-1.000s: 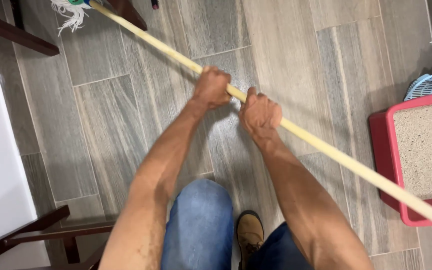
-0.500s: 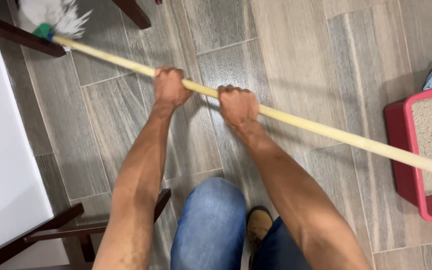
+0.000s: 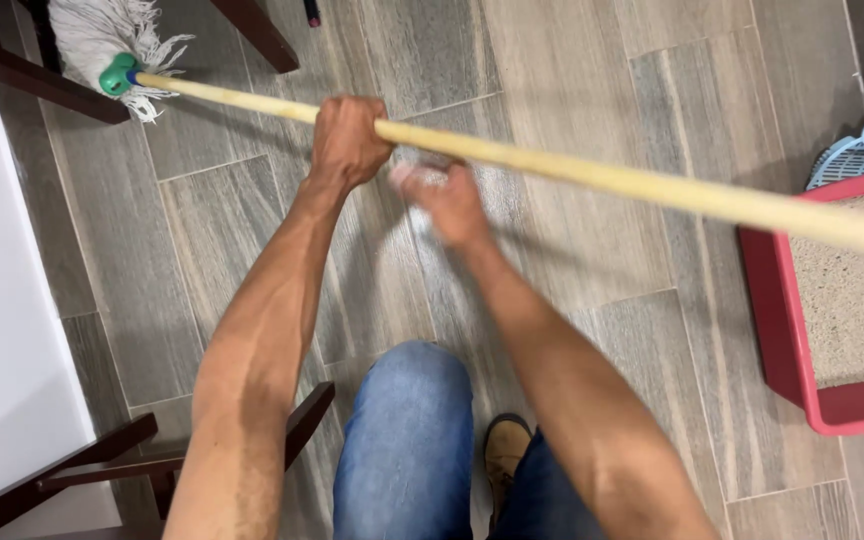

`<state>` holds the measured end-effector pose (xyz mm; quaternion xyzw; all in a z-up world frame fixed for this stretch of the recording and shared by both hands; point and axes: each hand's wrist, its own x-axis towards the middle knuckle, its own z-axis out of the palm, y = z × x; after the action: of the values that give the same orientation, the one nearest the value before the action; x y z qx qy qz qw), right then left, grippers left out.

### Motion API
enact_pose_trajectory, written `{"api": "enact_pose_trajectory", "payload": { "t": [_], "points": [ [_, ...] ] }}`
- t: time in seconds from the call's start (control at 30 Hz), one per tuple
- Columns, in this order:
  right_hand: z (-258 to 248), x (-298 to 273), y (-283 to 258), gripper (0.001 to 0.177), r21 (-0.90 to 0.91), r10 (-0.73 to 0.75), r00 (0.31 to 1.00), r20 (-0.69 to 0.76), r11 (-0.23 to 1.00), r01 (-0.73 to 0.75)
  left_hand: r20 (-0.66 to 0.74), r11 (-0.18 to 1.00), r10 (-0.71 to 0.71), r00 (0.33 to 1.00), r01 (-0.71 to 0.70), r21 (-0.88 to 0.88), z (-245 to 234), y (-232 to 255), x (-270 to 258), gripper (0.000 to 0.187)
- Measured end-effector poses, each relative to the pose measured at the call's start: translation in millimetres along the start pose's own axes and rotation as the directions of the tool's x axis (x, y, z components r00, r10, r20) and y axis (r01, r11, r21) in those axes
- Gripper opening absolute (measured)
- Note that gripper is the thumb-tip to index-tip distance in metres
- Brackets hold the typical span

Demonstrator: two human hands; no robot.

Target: The person mops the floor with a string mop, moving from a bedroom area past a purple bed and a clothing rack, through a doorway, and into a dining area with a table and chairs. The person continues mopping along walls and around furniture, then dips the mop into a blue bucket near the end.

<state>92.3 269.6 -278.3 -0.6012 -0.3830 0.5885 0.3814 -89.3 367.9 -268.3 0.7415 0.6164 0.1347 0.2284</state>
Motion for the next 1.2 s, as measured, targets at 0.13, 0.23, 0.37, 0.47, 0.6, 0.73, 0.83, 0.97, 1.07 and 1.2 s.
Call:
{"api": "enact_pose_trajectory", "payload": {
  "t": [0.13,0.23,0.37,0.47,0.6,0.73,0.83,0.97,1.07,1.2],
  "points": [
    [-12.5,-7.4,-17.3,0.038,0.507,-0.185,0.976,-0.11,0.834,0.216,-0.024,0.98,0.2,0.979,-0.2,0.009,17.6,-37.6,-15.7,0.024],
    [-5.9,-5.6,-12.6,0.041,0.776,-0.187,0.973,-0.137,0.59,0.223,0.004,0.982,0.167,0.986,-0.166,0.09,19.1,-43.1,-15.1,0.028],
    [-0.7,14.3,7.6,0.047,0.878,-0.068,0.974,-0.214,0.424,0.222,-0.001,0.979,0.074,0.997,-0.072,0.191,30.4,-43.2,-17.8,0.018],
    [-6.7,33.4,6.4,0.05,0.86,-0.106,0.955,-0.276,0.417,0.294,-0.026,0.979,0.017,1.0,-0.011,0.203,39.7,-34.2,-4.4,0.015],
    [-35.8,34.9,-38.8,0.052,0.723,-0.334,0.864,-0.376,0.478,0.499,-0.098,0.997,-0.033,0.995,0.04,0.069,20.4,27.3,-14.3,0.014],
    [-70.3,19.9,-94.2,0.047,0.602,-0.38,0.805,-0.455,0.535,0.593,-0.054,0.996,-0.091,0.994,0.089,-0.027,-3.3,85.7,-9.1,0.023],
    [-89.2,18.8,-80.1,0.05,0.77,-0.247,0.86,-0.447,0.383,0.511,0.027,0.986,-0.164,0.986,0.164,0.018,9.9,101.6,-28.3,0.025],
    [-73.4,24.0,-55.9,0.053,0.807,-0.116,0.912,-0.394,0.43,0.404,0.091,0.98,-0.198,0.976,0.194,0.047,15.7,82.5,-64.3,0.037],
    [-51.1,-0.7,-51.2,0.049,0.863,-0.142,0.96,-0.243,0.42,0.281,0.158,0.94,-0.341,0.927,0.332,0.084,9.7,35.3,-105.5,0.031],
    [-38.5,-66.3,-51.7,0.045,0.86,-0.183,0.973,-0.139,0.466,0.21,0.15,0.843,-0.526,0.837,0.491,0.219,-35.6,-11.4,-188.2,0.025]
  ]
}}
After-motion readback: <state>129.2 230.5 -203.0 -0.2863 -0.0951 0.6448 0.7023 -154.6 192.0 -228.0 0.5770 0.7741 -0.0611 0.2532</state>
